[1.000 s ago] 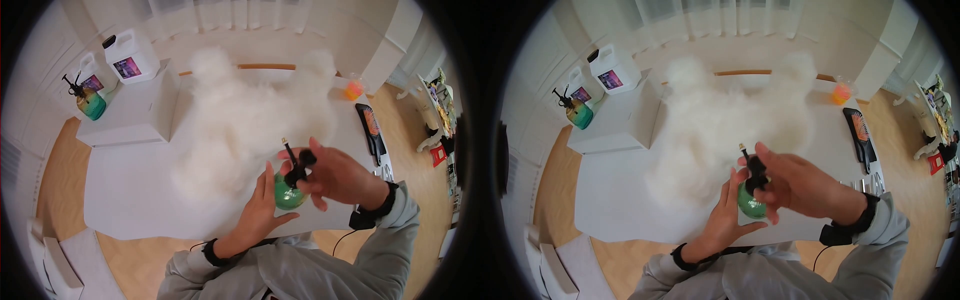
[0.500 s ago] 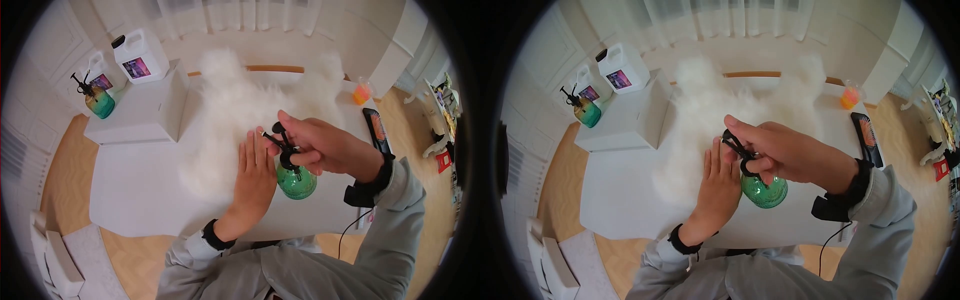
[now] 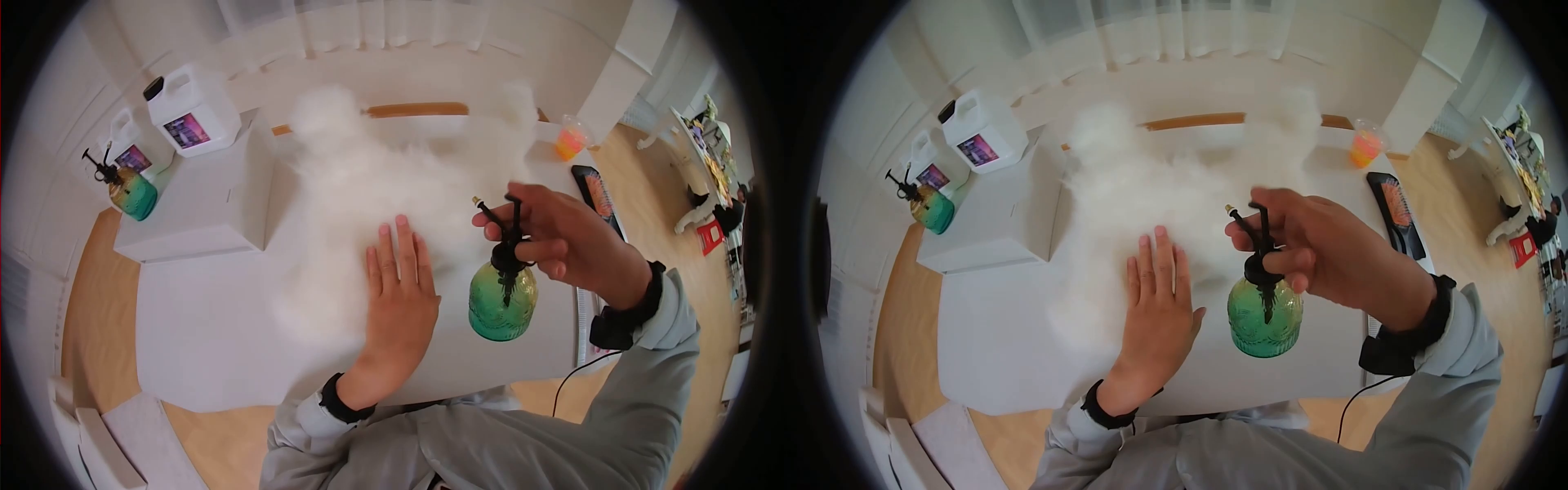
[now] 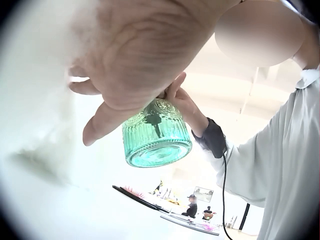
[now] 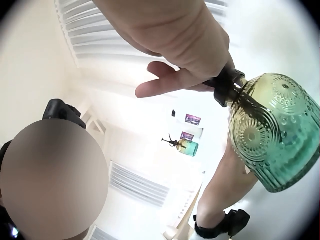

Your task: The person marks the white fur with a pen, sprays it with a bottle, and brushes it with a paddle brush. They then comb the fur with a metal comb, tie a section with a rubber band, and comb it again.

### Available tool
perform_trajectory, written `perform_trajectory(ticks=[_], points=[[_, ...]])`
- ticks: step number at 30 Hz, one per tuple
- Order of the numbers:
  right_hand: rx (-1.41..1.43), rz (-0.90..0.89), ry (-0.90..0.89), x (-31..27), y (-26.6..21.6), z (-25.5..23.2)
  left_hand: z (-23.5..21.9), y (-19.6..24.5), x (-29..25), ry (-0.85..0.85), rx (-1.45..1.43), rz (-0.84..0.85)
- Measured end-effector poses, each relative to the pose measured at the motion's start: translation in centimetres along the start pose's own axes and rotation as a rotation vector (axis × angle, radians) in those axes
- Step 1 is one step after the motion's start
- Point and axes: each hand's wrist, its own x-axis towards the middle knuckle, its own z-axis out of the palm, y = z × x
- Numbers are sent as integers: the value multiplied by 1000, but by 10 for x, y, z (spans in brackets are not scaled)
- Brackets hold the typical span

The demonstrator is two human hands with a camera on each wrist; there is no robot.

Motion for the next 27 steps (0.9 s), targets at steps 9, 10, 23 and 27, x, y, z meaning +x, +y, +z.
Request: perform_trajectory(ticks=[9,10,23,27], points=[[38,-109,154,-18,-3,-6,-21,7,12,-17,55,135],[40,-109,154,-18,-3,-15,-20,7,15,-18,56,136],[-172,-57,6,-30,42,-24,3,-8,37,85,153,181],[-178,53,-53,-13,59,-1,-22,-14,29,120,-224,107]])
